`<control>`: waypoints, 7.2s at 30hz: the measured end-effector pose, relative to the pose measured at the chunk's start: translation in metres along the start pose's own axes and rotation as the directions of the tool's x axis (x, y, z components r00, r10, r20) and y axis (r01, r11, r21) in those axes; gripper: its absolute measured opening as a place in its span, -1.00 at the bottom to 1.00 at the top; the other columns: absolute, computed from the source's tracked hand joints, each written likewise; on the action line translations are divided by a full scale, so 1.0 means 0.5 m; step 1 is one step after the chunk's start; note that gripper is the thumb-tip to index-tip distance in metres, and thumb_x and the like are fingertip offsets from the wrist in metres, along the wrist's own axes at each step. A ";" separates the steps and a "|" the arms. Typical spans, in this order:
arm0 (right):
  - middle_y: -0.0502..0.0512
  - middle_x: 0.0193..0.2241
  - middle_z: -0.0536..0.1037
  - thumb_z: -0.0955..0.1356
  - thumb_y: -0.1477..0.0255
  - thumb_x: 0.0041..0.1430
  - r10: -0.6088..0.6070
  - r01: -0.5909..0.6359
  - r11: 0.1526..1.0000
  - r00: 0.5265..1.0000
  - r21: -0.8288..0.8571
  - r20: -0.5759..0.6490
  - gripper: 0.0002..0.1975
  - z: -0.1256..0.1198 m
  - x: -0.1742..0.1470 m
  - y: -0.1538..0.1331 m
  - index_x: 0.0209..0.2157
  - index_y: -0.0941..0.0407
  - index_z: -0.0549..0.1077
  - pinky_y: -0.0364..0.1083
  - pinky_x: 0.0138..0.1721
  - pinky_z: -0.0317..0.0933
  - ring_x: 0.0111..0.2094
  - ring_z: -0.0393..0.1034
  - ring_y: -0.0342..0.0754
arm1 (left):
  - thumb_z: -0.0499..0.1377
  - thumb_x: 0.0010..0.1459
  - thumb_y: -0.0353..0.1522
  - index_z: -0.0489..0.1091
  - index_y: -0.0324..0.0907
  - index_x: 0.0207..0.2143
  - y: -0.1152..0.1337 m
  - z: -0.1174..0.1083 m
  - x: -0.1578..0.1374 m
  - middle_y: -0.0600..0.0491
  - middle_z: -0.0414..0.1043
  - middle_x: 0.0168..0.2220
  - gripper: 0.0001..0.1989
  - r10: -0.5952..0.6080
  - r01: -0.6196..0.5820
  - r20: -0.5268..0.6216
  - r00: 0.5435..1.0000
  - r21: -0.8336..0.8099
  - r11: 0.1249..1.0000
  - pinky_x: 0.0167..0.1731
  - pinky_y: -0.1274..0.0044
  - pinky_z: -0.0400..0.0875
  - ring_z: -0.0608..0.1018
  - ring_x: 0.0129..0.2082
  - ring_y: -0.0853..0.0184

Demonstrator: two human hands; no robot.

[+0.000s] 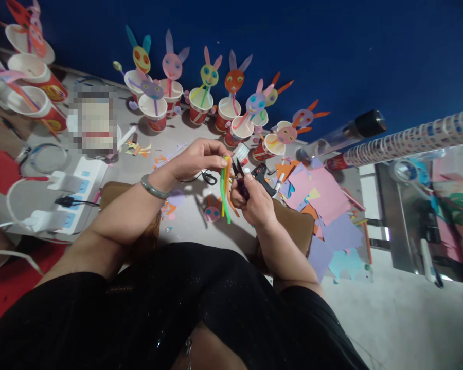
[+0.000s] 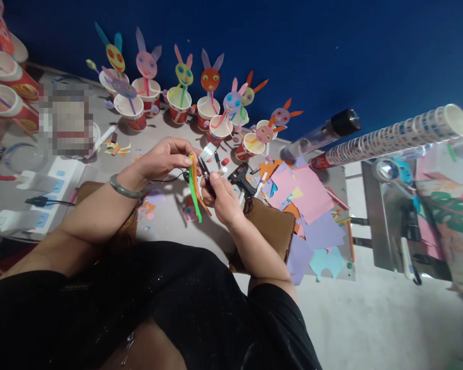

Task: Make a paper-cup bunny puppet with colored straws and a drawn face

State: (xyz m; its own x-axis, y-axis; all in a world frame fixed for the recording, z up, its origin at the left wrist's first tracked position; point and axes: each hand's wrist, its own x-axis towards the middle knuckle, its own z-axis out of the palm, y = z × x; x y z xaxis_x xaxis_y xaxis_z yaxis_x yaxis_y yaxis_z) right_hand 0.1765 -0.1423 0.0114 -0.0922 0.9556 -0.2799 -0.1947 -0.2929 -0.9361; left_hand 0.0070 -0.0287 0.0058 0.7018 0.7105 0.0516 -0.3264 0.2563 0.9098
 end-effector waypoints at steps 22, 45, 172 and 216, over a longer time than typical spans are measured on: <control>-0.28 -0.72 -0.03 0.44 -0.15 0.10 0.046 -0.043 0.993 0.999 0.114 -0.027 -0.45 -0.001 -0.005 -0.022 -0.43 0.05 0.30 -0.18 -0.62 -0.20 -0.69 -0.23 -0.29 | 0.48 -0.11 -0.29 0.57 -0.23 -0.46 0.004 0.000 -0.001 0.00 0.65 -0.37 -0.77 0.140 -0.132 -0.029 0.990 0.174 0.976 -0.14 0.49 0.50 0.67 -0.17 0.26; 0.07 -0.46 0.60 0.31 0.27 0.34 -0.821 0.359 0.119 0.560 -0.926 0.112 -0.74 -0.050 0.030 -0.008 -0.11 0.02 0.61 -0.01 -0.29 0.37 -0.42 0.49 -0.02 | 0.53 -0.11 -0.15 0.56 -0.26 -0.44 0.000 0.017 -0.005 -0.10 0.64 -0.33 -0.62 0.115 -0.119 0.036 0.993 0.162 0.980 -0.01 0.37 0.51 0.68 -0.11 0.17; -0.05 -0.49 0.53 0.49 0.17 0.13 -0.422 0.310 0.812 0.897 -0.495 -0.130 -0.70 -0.043 0.059 -0.062 -0.23 0.09 0.63 -0.17 -0.48 0.23 -0.50 0.33 -0.18 | 0.53 -0.14 -0.05 0.55 -0.25 -0.31 -0.015 0.026 0.007 0.10 0.53 -0.47 -0.49 0.038 -0.016 -0.179 0.983 0.119 0.993 -0.42 0.58 0.42 0.54 -0.47 0.45; -0.10 -0.61 0.43 0.56 0.24 -0.13 -0.384 0.256 0.846 0.901 -0.468 -0.202 -0.72 -0.029 0.084 -0.047 -0.51 0.09 0.48 -0.20 -0.59 0.06 -0.60 0.14 -0.26 | 0.29 -0.06 -0.47 0.56 -0.27 -0.38 -0.032 0.056 -0.009 0.07 0.59 -0.49 -0.88 0.163 -0.077 -0.239 0.957 0.334 0.939 -0.51 0.67 0.39 0.53 -0.52 0.51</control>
State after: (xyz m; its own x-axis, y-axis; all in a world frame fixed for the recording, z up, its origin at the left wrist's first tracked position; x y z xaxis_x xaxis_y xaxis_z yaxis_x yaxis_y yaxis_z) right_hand 0.1912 -0.0947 0.0188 0.1887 0.9799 0.0644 0.2686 0.0116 -0.9632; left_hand 0.0268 -0.0542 0.0028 0.4675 0.8784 0.0996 -0.1487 -0.0329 0.9883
